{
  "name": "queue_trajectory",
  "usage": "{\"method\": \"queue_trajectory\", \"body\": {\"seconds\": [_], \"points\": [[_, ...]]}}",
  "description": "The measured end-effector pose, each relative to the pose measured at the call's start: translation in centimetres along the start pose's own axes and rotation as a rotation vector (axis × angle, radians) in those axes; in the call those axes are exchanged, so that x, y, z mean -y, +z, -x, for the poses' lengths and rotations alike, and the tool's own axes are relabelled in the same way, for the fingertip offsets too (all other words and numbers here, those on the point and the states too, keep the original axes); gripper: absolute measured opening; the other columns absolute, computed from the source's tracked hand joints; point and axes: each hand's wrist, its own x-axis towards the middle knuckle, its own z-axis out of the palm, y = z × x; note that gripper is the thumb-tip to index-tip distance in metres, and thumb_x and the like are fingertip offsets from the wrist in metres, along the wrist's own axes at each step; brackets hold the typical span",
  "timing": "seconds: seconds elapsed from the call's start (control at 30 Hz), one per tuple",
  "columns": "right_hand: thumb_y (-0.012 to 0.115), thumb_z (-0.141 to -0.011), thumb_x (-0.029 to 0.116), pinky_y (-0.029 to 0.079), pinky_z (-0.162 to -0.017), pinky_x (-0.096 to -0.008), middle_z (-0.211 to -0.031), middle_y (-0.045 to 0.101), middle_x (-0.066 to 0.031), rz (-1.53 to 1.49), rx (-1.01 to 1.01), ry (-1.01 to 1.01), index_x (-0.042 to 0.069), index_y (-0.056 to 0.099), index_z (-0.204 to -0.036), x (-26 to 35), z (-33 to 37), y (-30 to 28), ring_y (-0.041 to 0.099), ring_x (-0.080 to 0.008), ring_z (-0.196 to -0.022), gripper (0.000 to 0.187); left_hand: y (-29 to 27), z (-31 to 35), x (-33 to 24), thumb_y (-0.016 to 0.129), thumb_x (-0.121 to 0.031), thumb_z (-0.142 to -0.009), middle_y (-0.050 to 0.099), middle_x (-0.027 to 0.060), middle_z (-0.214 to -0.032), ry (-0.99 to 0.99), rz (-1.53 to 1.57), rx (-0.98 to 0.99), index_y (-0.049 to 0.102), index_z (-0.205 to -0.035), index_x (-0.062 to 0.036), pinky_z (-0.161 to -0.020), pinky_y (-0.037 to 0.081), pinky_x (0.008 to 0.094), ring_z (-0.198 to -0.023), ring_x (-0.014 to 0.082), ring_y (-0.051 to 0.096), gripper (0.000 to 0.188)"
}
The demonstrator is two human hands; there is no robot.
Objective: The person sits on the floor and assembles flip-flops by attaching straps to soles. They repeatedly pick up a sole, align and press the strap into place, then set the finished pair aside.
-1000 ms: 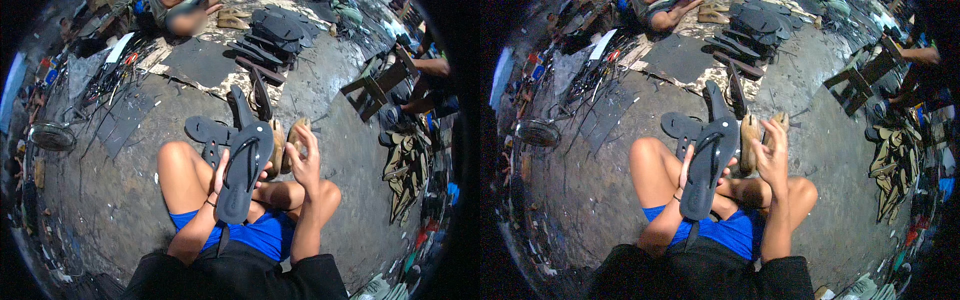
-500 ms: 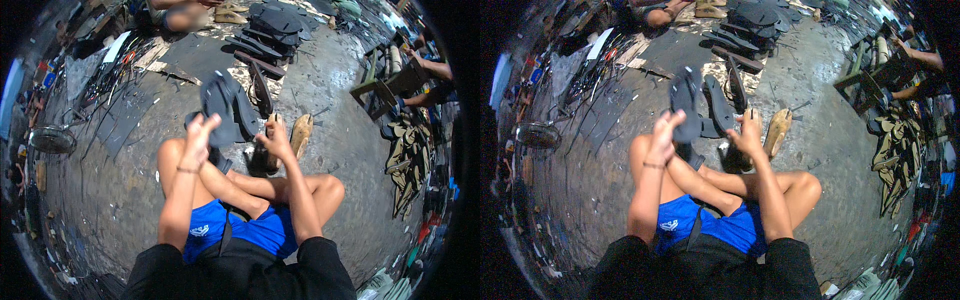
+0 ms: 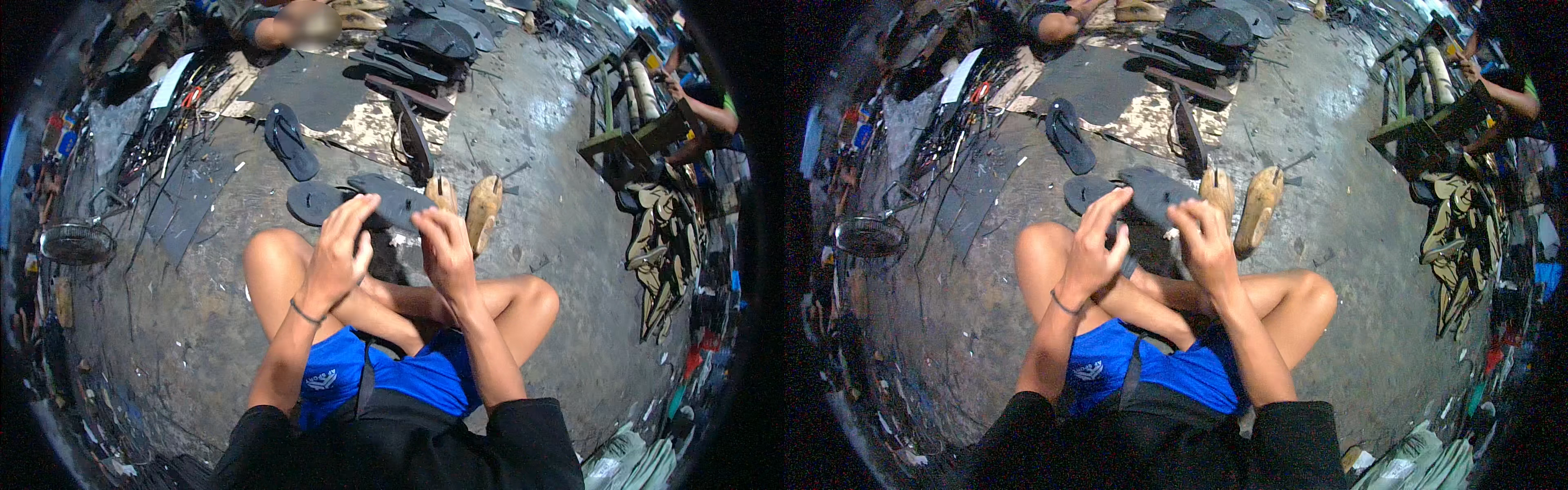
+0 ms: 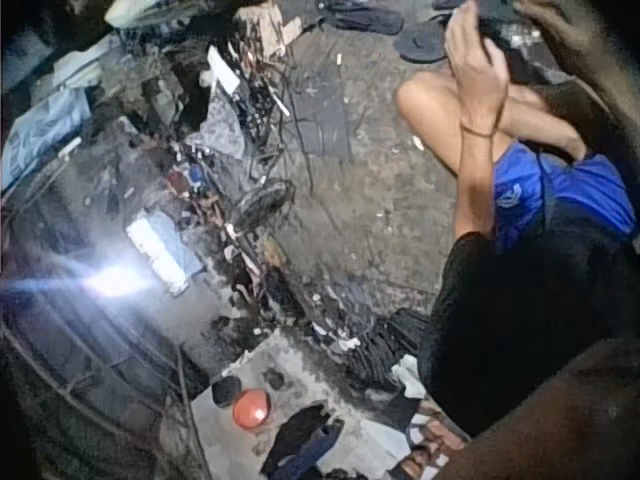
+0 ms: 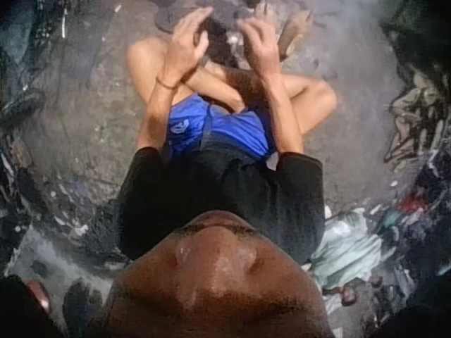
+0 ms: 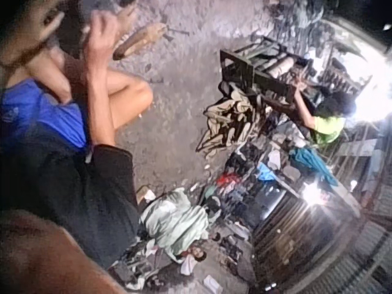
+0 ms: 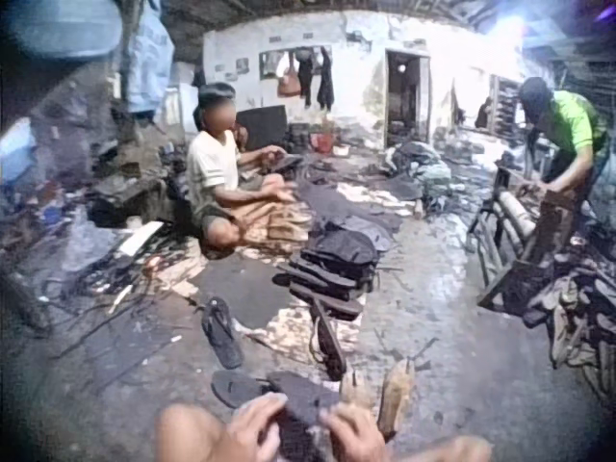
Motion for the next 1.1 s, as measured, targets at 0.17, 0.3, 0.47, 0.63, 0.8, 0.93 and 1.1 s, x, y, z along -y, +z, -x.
{"method": "queue_trajectory", "body": {"seconds": [0.17, 0.3, 0.47, 0.63, 0.8, 0.93, 1.1], "points": [[0.072, -0.074, 0.008, 0.053, -0.096, -0.0475, -0.112, 0.063, -0.0115, -0.133, 0.092, -0.146, 0.007, 0.069, -0.113, 7.1, 1.1, -8.5, 0.064, -0.0293, -0.104, 0.038, -3.6, 2.2, -5.2, 0.057, 0.008, -0.062, 0.066, 0.0137, -0.12, 0.212, 0.136, 0.145, 0.063, -0.122, -0.0009, -0.104, 0.046, 0.0487, -0.118, 0.033, 0.06, 0.062], [0.072, -0.073, 0.009, 0.053, -0.092, -0.0446, -0.11, 0.064, -0.0111, -0.469, 0.237, -0.018, 0.006, 0.069, -0.114, 9.7, 0.2, -12.0, 0.064, -0.0289, -0.102, 0.041, -6.8, 4.1, -7.7, 0.061, 0.005, -0.072, 0.068, 0.0169, -0.114, 0.163, 0.349, 0.223, 0.066, -0.117, 0.0003, -0.1, 0.051, 0.0483, -0.111, 0.0321, 0.065, 0.045], [0.069, -0.075, 0.014, 0.05, -0.087, -0.0395, -0.116, 0.061, -0.01, -0.51, 0.481, -0.001, 0.009, 0.063, -0.127, 10.3, -0.7, -11.7, 0.061, -0.0277, -0.1, 0.053, -8.2, 6.5, -7.4, 0.073, -0.004, -0.078, 0.069, 0.0157, -0.115, 0.04, 0.526, 0.261, 0.065, -0.115, -0.0028, -0.101, 0.05, 0.0491, -0.109, 0.031, 0.066, 0.038], [0.061, -0.082, 0.029, 0.05, -0.085, -0.0395, -0.116, 0.06, -0.0091, -0.413, 0.476, -0.116, 0.012, 0.065, -0.125, 10.5, -1.4, -10.5, 0.059, -0.0266, -0.099, 0.046, -9.2, 6.9, -6.6, 0.078, -0.008, -0.075, 0.066, 0.0139, -0.12, 0.037, 0.565, 0.294, 0.061, -0.124, -0.005, -0.101, 0.05, 0.0473, -0.111, 0.0296, 0.064, 0.052], [0.056, -0.086, 0.036, 0.05, -0.082, -0.0395, -0.112, 0.062, -0.0086, -0.372, 0.425, -0.195, 0.009, 0.067, -0.119, 10.7, -1.2, -10.2, 0.061, -0.0252, -0.098, 0.044, -10.0, 7.2, -7.2, 0.073, -0.009, -0.077, 0.062, 0.0109, -0.124, 0.133, 0.31, 0.396, 0.06, -0.132, -0.0083, -0.099, 0.05, 0.0451, -0.112, 0.028, 0.061, 0.056], [0.06, -0.087, 0.033, 0.049, -0.081, -0.0382, -0.112, 0.064, -0.0093, -0.499, 0.378, -0.178, 0.004, 0.067, -0.118, 10.6, -0.4, -9.4, 0.063, -0.0249, -0.094, 0.043, -9.7, 8.1, -7.2, 0.069, -0.022, -0.084, 0.062, 0.0111, -0.123, 0.124, 0.301, 0.333, 0.06, -0.133, -0.0052, -0.1, 0.05, 0.0458, -0.113, 0.0291, 0.061, 0.052], [0.063, -0.088, 0.03, 0.049, -0.081, -0.0387, -0.112, 0.065, -0.0111, -0.607, 0.355, -0.138, 0.003, 0.066, -0.119, 10.7, -0.6, -8.8, 0.064, -0.0256, -0.092, 0.041, -10.0, 8.0, -7.6, 0.061, -0.037, -0.093, 0.067, 0.0129, -0.117, -0.005, 0.439, 0.256, 0.063, -0.122, -0.001, -0.101, 0.049, 0.0495, -0.111, 0.0299, 0.063, 0.046]]}}
